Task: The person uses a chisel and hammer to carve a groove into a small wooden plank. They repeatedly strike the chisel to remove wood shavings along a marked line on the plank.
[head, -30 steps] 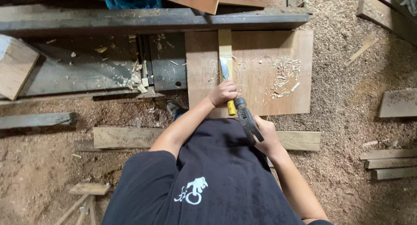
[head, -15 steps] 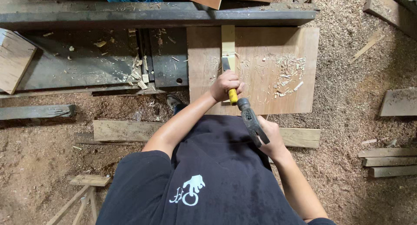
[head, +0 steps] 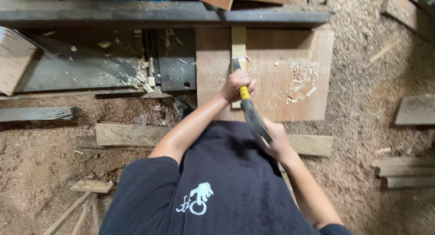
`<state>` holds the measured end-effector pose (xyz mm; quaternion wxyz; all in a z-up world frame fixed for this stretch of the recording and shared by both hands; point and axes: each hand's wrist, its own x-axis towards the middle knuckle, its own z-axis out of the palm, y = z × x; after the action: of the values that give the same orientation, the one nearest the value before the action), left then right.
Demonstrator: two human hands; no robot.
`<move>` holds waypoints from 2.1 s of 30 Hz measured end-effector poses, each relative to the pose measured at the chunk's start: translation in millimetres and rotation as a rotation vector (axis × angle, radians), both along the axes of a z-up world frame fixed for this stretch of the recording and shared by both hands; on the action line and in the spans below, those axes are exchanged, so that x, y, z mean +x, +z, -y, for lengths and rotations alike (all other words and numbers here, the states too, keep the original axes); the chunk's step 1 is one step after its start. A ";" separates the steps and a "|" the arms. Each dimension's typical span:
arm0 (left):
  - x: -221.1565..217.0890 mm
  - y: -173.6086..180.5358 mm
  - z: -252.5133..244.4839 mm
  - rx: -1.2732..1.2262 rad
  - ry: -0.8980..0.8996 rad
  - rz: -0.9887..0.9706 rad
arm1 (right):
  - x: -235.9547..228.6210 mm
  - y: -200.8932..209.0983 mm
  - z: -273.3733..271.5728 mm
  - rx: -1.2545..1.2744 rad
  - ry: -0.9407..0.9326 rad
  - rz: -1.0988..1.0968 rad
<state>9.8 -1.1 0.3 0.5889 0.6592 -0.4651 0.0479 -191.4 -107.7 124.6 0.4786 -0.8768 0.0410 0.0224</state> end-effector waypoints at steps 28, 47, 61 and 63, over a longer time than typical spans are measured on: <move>-15.5 2.2 14.7 0.038 0.014 -0.025 | -30.0 17.8 5.4 -0.065 -0.108 0.139; -19.2 3.0 10.0 0.023 -0.229 0.119 | -33.0 1.0 22.6 -0.068 -0.143 0.059; -14.4 6.4 24.5 0.026 -0.003 0.013 | -23.6 18.4 15.4 -0.088 -0.099 0.194; -14.8 6.7 25.5 0.022 0.017 -0.026 | -24.2 18.9 15.0 -0.052 -0.111 0.209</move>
<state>-5.1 -26.6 7.1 0.5869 0.6703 -0.4524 0.0392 -215.6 -122.7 143.5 0.4578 -0.8829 0.0401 -0.0967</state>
